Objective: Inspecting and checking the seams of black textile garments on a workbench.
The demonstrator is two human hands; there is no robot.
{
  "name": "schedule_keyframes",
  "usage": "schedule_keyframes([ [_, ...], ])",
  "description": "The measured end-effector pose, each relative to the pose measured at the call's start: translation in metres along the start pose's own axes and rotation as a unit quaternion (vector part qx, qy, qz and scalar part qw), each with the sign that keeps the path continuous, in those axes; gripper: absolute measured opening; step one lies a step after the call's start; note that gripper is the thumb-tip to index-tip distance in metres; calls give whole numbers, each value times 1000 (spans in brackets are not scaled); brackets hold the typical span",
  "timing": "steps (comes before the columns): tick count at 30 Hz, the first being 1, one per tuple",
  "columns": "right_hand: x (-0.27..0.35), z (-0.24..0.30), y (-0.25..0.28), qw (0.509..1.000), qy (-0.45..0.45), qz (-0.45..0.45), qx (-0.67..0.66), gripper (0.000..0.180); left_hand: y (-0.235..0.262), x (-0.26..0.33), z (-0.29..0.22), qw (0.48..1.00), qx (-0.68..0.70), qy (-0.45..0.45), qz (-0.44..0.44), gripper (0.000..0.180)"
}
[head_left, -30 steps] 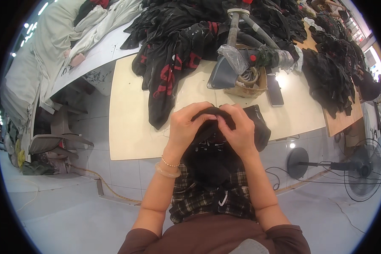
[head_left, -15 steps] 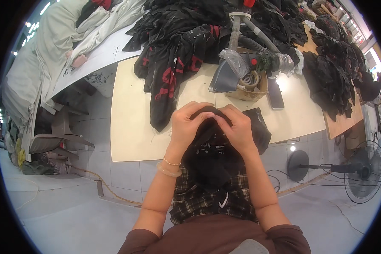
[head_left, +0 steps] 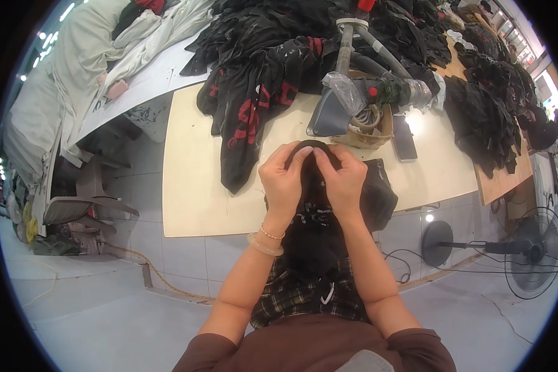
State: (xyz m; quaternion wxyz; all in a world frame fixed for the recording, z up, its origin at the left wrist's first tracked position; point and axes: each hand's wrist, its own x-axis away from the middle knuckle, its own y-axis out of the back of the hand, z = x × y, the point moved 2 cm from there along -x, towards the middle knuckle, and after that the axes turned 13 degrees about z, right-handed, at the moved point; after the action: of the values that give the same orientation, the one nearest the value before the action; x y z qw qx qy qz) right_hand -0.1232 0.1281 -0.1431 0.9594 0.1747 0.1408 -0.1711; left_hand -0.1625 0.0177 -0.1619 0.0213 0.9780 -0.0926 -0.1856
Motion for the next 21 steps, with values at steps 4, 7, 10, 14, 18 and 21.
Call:
schedule_keyframes([
  [4, -1, 0, -3, 999, 10, -28, -14, 15, -4, 0, 1, 999, 35, 6, -17, 15],
  [7, -1, 1, -6, 999, 17, -34, -17, 16, -2, 0, -2, 1000, 9, -3, -30, 15],
  [10, -1, 2, -5, 999, 21, -42, 13, 16, -2, -2, -5, 999, 6, -14, -36, 15],
  [14, -3, 1, -5, 997, 44, -57, 17, 17, -4, -4, -2, 999, 24, 1, -21, 15],
  [18, -2, 2, -4, 998, 31, -51, 11, 17, -4, -3, -2, 999, 31, -5, -30, 14],
  [21, -2, 0, -4, 998, 26, -54, 13, 17, -6, -3, -3, 999, 35, -2, -24, 14],
])
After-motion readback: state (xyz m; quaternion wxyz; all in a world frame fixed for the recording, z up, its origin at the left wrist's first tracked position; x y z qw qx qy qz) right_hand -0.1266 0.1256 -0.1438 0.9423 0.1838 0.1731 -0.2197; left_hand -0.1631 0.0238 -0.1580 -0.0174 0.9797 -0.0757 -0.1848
